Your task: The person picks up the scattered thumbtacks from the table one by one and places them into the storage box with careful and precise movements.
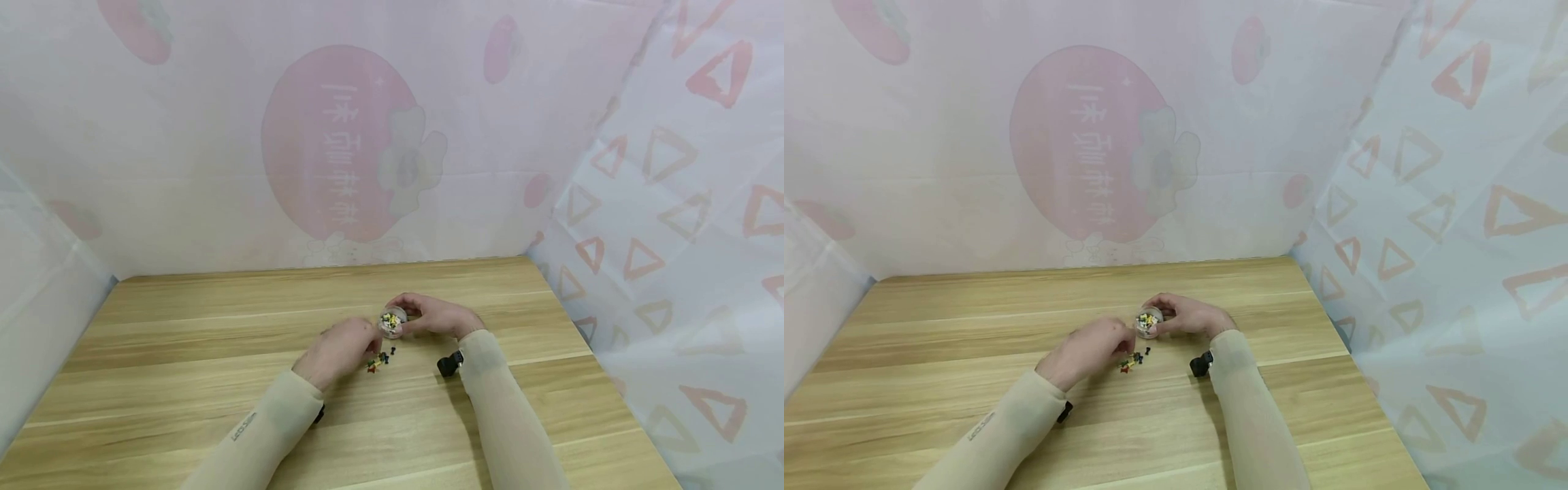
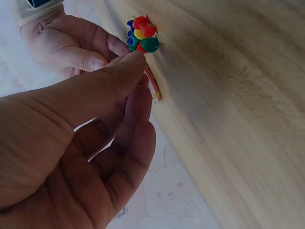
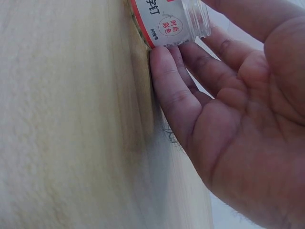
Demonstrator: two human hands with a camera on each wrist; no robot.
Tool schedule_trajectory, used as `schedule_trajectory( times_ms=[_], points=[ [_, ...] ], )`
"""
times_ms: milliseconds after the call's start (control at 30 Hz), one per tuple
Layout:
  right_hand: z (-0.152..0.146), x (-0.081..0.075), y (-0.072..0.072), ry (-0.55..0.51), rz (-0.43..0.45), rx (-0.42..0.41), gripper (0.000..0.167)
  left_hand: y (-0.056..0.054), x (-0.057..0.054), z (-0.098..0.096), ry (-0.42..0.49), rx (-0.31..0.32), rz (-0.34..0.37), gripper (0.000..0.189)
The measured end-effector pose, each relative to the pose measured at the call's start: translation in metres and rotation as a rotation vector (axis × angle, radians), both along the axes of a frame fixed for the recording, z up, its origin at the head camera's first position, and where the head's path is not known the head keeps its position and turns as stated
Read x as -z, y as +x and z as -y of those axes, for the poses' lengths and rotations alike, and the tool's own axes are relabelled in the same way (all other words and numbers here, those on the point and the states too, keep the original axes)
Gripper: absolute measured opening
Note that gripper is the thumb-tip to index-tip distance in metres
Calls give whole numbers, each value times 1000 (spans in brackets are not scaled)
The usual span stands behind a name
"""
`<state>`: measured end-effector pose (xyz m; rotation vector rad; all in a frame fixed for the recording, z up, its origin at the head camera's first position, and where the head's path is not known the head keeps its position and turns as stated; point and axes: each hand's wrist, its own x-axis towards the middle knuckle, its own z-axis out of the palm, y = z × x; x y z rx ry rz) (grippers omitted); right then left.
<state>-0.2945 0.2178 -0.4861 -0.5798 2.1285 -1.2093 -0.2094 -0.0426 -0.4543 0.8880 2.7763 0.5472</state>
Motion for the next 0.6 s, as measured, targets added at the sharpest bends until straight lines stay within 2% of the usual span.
schedule_trajectory(
  times_ms=[133, 333, 600],
  points=[
    [0, 0, 0, -3, 4, 1, 61, 2, 2, 1, 3, 18, -14, 17],
    [0, 1, 0, -9, 11, 1, 61, 3, 5, 1, -10, 5, 9, 19],
    [0, 0, 0, -5, 9, 1, 61, 3, 4, 2, -25, -7, 4, 16]
  ],
)
